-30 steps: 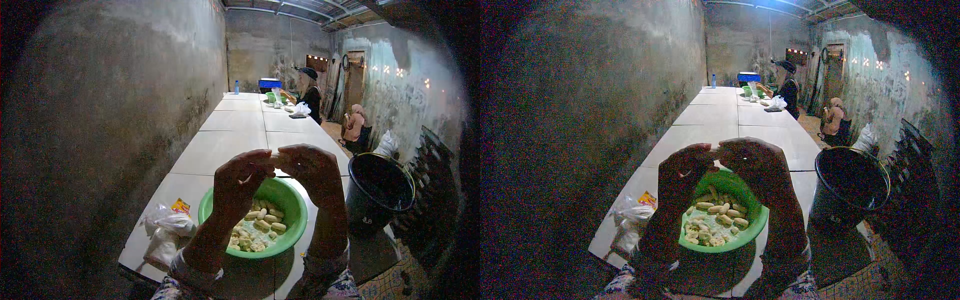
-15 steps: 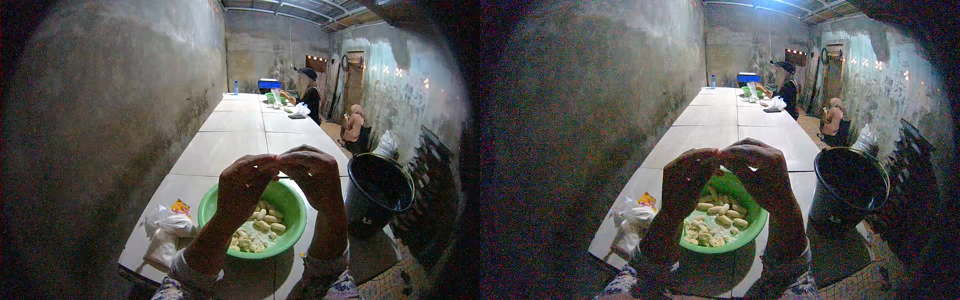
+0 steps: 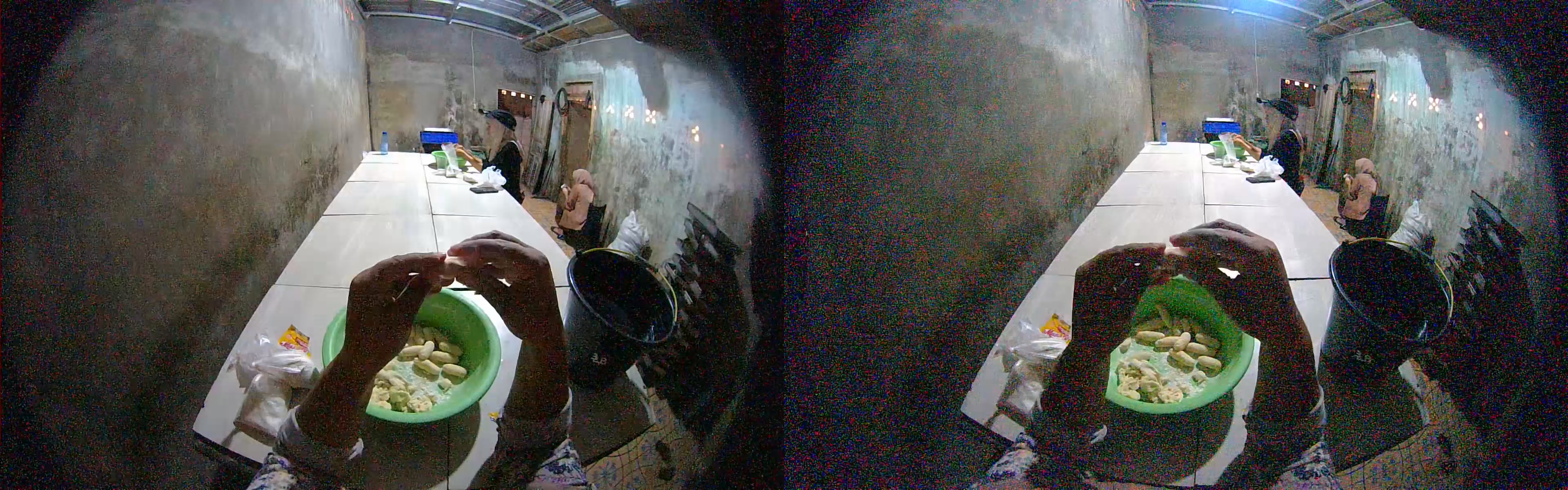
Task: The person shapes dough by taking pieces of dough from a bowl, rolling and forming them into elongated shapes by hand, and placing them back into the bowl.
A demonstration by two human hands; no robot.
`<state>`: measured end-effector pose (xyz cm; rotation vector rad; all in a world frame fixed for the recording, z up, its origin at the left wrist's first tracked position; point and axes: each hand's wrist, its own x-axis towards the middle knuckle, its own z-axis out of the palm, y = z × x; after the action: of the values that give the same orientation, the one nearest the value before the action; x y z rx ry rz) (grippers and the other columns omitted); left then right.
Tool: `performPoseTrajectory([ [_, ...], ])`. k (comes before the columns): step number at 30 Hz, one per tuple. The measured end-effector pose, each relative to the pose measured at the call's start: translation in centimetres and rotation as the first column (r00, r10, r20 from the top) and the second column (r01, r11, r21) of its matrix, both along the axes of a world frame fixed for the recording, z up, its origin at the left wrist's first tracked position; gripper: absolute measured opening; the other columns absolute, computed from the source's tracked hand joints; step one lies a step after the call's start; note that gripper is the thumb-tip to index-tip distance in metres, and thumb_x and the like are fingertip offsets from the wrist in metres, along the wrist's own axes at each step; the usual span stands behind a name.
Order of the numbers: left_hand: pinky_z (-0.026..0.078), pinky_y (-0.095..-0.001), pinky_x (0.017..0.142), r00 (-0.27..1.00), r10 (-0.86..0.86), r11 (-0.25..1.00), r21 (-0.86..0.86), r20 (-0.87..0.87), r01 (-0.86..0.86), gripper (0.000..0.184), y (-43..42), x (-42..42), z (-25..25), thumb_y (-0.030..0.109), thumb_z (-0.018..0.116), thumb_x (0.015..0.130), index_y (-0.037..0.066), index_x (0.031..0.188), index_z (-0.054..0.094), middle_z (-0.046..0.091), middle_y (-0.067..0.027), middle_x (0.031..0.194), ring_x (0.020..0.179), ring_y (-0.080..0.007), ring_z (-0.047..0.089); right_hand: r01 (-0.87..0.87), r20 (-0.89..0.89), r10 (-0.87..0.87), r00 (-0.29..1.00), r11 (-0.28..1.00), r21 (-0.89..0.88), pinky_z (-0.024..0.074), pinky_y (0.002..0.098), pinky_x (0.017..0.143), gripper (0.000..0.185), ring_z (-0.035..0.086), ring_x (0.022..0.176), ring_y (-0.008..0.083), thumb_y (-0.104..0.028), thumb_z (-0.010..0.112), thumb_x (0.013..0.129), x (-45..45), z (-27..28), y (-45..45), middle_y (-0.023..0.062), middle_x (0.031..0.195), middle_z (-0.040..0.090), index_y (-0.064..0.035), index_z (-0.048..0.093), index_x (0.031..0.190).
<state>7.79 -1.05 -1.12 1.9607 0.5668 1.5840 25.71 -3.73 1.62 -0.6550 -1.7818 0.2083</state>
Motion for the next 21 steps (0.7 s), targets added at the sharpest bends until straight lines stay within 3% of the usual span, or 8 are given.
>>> performPoseTrajectory([
  [4, 0.055, -0.0293, 0.076, 0.975, 0.166, 0.986, 0.038, -0.147, -0.162, 0.020, -0.2, 0.1, 0.1, 0.008, 0.066, 0.085, -0.002, 0.103, 0.066, 0.070, -0.0136, 0.094, 0.087, -0.0197, 0.068, 0.032, 0.125, -0.040, 0.991, 0.997, 0.067, 0.0556, 0.0289, 0.072, 0.016, 0.066, 0.084, 0.0181, -0.002, 0.070, 0.079, 0.2, 0.1, 0.1, 0.0129, 0.092, 0.066, 0.0000, 0.068, 0.096],
  [8, 0.055, -0.0292, 0.075, 0.994, 0.066, 0.998, 0.017, -0.082, -0.065, 0.023, 0.0, 0.2, 0.3, 0.009, 0.066, 0.086, -0.002, 0.106, 0.065, 0.070, -0.0132, 0.094, 0.085, -0.0186, 0.069, 0.131, 0.171, -0.131, 0.976, 0.991, 0.012, 0.0558, 0.0296, 0.074, 0.017, 0.066, 0.084, 0.0184, -0.002, 0.070, 0.079, 0.5, -0.1, 0.2, 0.0122, 0.092, 0.066, 0.0005, 0.068, 0.095],
  [10, 0.055, -0.0289, 0.074, 0.996, 0.005, 0.999, -0.043, -0.085, -0.009, 0.025, -0.9, 0.1, 1.1, 0.008, 0.065, 0.087, -0.001, 0.110, 0.063, 0.070, -0.0129, 0.095, 0.084, -0.0176, 0.068, -0.035, 0.046, 0.041, 0.998, 0.992, -0.121, 0.0556, 0.0292, 0.073, 0.017, 0.066, 0.083, 0.0184, -0.002, 0.070, 0.079, 0.4, 0.0, 0.1, 0.0115, 0.092, 0.066, 0.0017, 0.067, 0.096],
  [14, 0.055, -0.0276, 0.074, 0.996, 0.084, 0.996, 0.022, -0.004, -0.083, 0.027, -0.1, 0.2, 0.1, 0.005, 0.065, 0.086, -0.001, 0.113, 0.061, 0.069, -0.0124, 0.094, 0.084, -0.0165, 0.068, -0.101, -0.129, 0.058, 0.990, 0.929, -0.356, 0.0552, 0.0283, 0.073, 0.016, 0.065, 0.085, 0.0178, -0.003, 0.068, 0.081, -0.4, 0.5, -1.4, 0.0122, 0.090, 0.065, 0.0041, 0.065, 0.095],
  [16, 0.055, -0.0261, 0.073, 0.991, -0.075, 0.991, -0.105, 0.108, 0.087, 0.029, 0.1, 0.0, -0.1, 0.002, 0.065, 0.085, -0.002, 0.113, 0.060, 0.069, -0.0126, 0.093, 0.083, -0.0162, 0.068, -0.011, -0.046, 0.000, 0.999, 0.968, -0.253, 0.0550, 0.0283, 0.073, 0.015, 0.065, 0.084, 0.0174, -0.003, 0.067, 0.082, -0.2, 0.3, -1.0, 0.0118, 0.091, 0.066, 0.0036, 0.065, 0.095],
  [17, 0.055, -0.0261, 0.073, 0.991, -0.076, 0.990, -0.107, 0.108, 0.087, 0.029, 0.0, 0.0, 0.0, 0.002, 0.065, 0.085, -0.002, 0.113, 0.060, 0.069, -0.0126, 0.093, 0.083, -0.0162, 0.068, 0.071, 0.031, -0.067, 0.997, 0.988, -0.140, 0.0548, 0.0283, 0.073, 0.015, 0.065, 0.084, 0.0171, -0.004, 0.067, 0.082, -0.1, 0.2, -0.8, 0.0114, 0.091, 0.066, 0.0031, 0.066, 0.095],
  [19, 0.055, -0.0253, 0.073, 0.996, -0.048, 0.993, -0.102, 0.079, 0.056, 0.028, -0.3, 0.0, 0.5, 0.001, 0.067, 0.084, -0.003, 0.111, 0.061, 0.068, -0.0135, 0.091, 0.083, -0.0160, 0.067, 0.092, 0.040, -0.087, 0.995, 0.982, -0.164, 0.0546, 0.0284, 0.073, 0.014, 0.065, 0.082, 0.0161, -0.004, 0.067, 0.082, 0.0, 0.3, -0.7, 0.0116, 0.092, 0.067, 0.0027, 0.066, 0.095],
  [21, 0.055, -0.0253, 0.073, 1.000, 0.003, 0.995, -0.100, -0.003, -0.003, 0.028, -0.6, -0.1, 0.8, 0.001, 0.067, 0.084, -0.004, 0.110, 0.061, 0.068, -0.0140, 0.092, 0.083, -0.0162, 0.067, 0.177, 0.160, -0.171, 0.972, 0.984, -0.025, 0.0543, 0.0285, 0.074, 0.016, 0.065, 0.082, 0.0159, -0.003, 0.066, 0.083, 0.0, 0.4, -0.7, 0.0130, 0.094, 0.068, 0.0026, 0.066, 0.098],
])
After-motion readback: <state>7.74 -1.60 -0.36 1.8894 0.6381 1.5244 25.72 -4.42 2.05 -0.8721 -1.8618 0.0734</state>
